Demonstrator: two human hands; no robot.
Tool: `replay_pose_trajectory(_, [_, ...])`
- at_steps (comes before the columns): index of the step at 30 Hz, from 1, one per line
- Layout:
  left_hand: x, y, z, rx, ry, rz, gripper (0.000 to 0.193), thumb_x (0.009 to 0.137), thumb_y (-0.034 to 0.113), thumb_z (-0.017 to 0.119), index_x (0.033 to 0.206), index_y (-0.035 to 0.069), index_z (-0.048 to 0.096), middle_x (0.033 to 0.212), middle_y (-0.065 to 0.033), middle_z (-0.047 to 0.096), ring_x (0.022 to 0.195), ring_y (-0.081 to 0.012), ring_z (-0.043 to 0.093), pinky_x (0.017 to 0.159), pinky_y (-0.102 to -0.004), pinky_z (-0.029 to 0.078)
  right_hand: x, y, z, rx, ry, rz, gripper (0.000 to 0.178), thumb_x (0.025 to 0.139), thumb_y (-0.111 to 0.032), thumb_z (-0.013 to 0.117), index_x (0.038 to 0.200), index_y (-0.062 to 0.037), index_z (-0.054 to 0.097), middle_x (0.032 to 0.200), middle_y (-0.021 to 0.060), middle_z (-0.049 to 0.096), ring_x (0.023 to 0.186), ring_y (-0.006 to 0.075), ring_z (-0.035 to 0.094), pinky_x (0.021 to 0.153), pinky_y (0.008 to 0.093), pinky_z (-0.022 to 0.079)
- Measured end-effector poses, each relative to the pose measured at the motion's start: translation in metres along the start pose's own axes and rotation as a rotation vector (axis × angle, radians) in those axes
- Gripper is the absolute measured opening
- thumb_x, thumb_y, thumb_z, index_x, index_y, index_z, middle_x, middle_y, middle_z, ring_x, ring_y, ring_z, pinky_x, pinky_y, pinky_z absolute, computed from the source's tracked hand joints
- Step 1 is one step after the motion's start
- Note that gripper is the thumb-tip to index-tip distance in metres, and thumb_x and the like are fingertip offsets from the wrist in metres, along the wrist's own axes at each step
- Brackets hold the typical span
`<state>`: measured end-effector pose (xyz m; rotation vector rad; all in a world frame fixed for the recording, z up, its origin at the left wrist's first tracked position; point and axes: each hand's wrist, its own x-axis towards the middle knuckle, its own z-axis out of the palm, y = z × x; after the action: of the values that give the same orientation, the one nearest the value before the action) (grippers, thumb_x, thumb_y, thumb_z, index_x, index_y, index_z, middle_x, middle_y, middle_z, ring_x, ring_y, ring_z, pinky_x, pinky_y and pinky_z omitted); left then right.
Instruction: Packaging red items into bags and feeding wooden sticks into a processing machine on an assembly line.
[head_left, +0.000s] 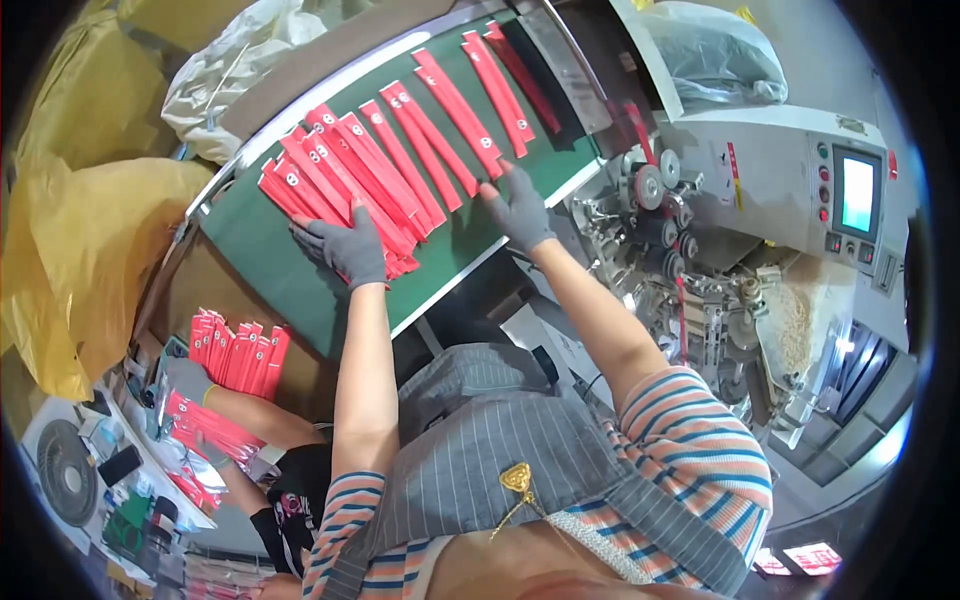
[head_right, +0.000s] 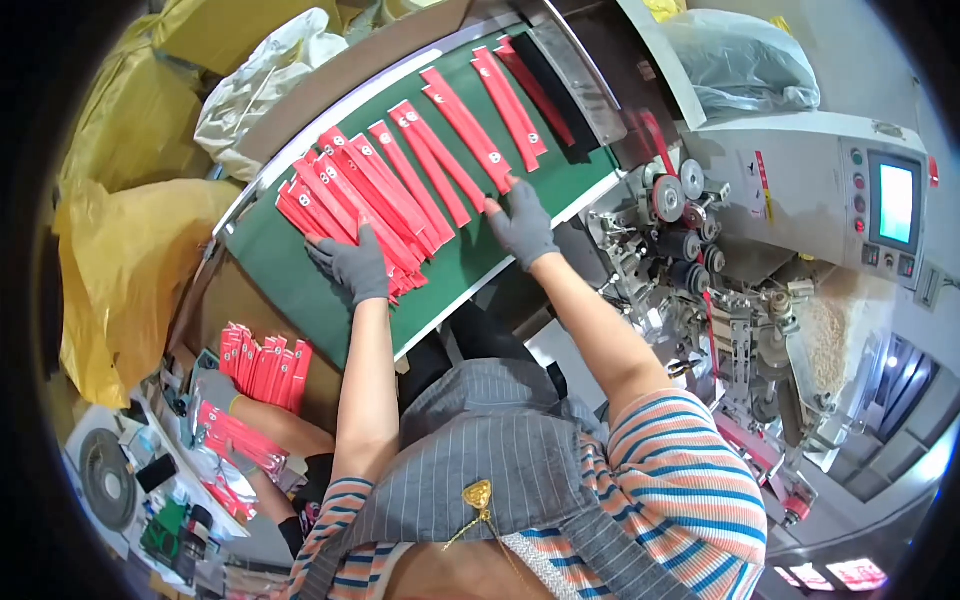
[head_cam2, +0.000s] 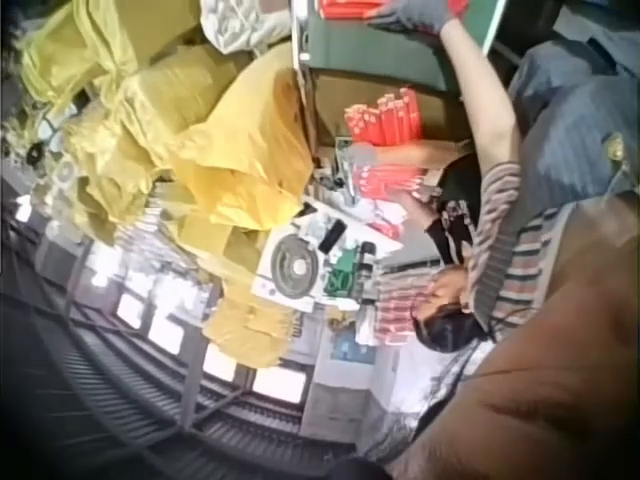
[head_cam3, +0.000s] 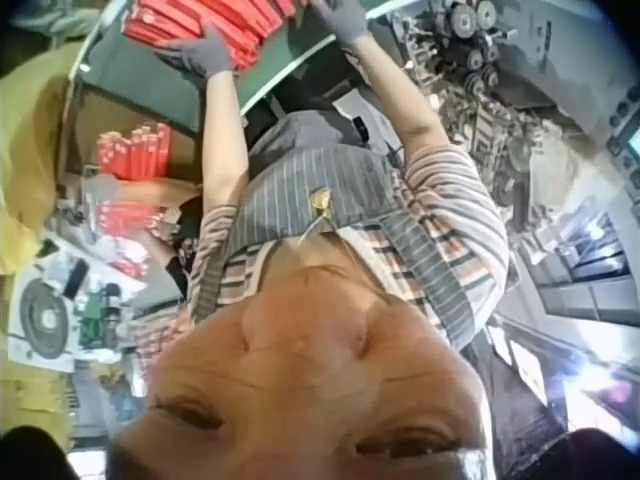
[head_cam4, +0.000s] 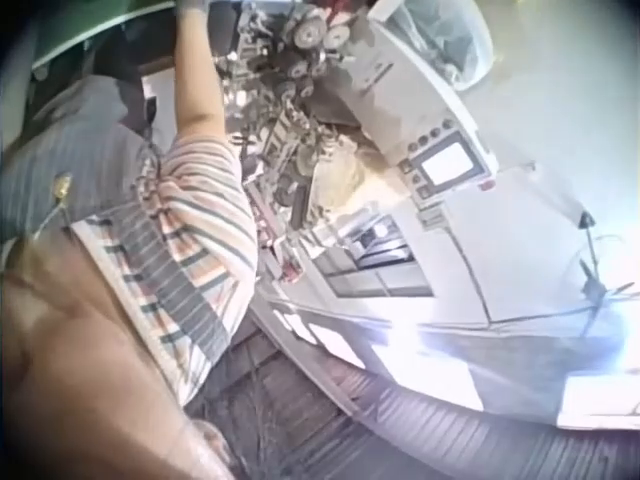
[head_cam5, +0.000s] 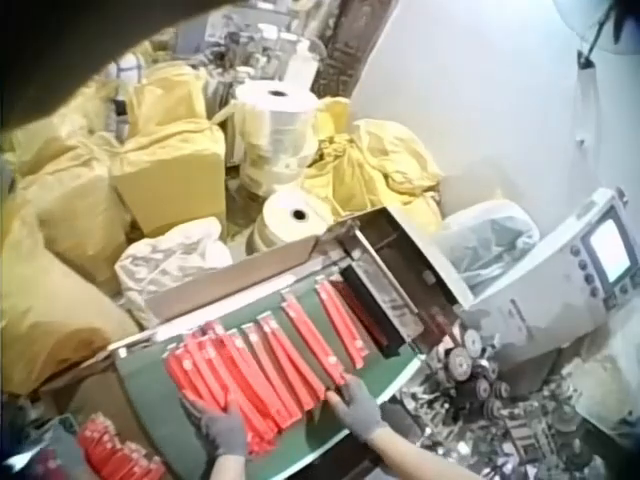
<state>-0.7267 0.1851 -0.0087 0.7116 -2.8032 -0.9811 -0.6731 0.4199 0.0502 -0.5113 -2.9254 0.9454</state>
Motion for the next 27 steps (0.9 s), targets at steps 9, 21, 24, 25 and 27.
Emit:
replay_pose_trajectory(9, [-0.014,0.033,0.052,0.129,-0.115,0.177,0.098,0.076,0.053,0.065,0.139,-0.008,0.021,0.142,-0.0306,0.025,0.133,-0.0438,0.023,0.110,-0.0480,0.023,-0.053,-0.011,-0.005,0.176,-0.364,0.125,0.059,0.083,-0.039,0.056,0.129,-0.0039,0.044,0.126,0.0207,0.049,0.117,0.0359,0.048,0.097,0.0402,0.040])
replay_pose_trajectory(21, [-0.021,0.054,0.074,0.127,-0.142,0.154,0.104,0.078,0.062,0.058,0.139,-0.011,0.018,0.144,-0.0294,0.023,0.135,-0.0405,0.022,0.111,-0.0442,0.021,0.012,0.033,-0.026,0.324,-0.127,-0.124,0.067,0.082,-0.045,0.058,0.129,0.0008,0.042,0.125,0.0246,0.049,0.114,0.0390,0.048,0.099,0.0432,0.039])
replay_pose_trajectory(24, [-0.028,0.079,0.073,0.012,-0.199,0.164,0.102,0.078,0.060,0.059,0.138,-0.012,0.019,0.144,-0.0300,0.022,0.135,-0.0397,0.022,0.111,-0.0428,0.022,0.096,0.056,-0.039,-0.136,0.110,-0.137,0.071,0.082,-0.047,0.056,0.128,0.0052,0.040,0.126,0.0292,0.044,0.119,0.0430,0.041,0.101,0.0455,0.035])
replay_pose_trajectory(25, [-0.029,0.090,0.069,0.057,-0.191,0.139,0.102,0.077,0.058,0.063,0.138,-0.011,0.019,0.143,-0.0300,0.023,0.135,-0.0391,0.023,0.111,-0.0416,0.023,0.130,0.068,-0.039,-0.329,0.143,-0.098,0.075,0.082,-0.051,0.055,0.127,0.0073,0.041,0.128,0.0285,0.042,0.119,0.0416,0.041,0.099,0.0456,0.035])
replay_pose_trajectory(27, [-0.029,0.106,0.054,-0.079,-0.193,0.066,0.097,0.076,0.054,0.067,0.137,-0.010,0.026,0.139,-0.0295,0.032,0.131,-0.0387,0.031,0.107,-0.0415,0.029,0.163,0.077,-0.026,-0.297,0.198,0.092,0.074,0.083,-0.057,0.052,0.123,0.0049,0.045,0.115,0.0227,0.050,0.110,0.0376,0.046,0.093,0.0437,0.039])
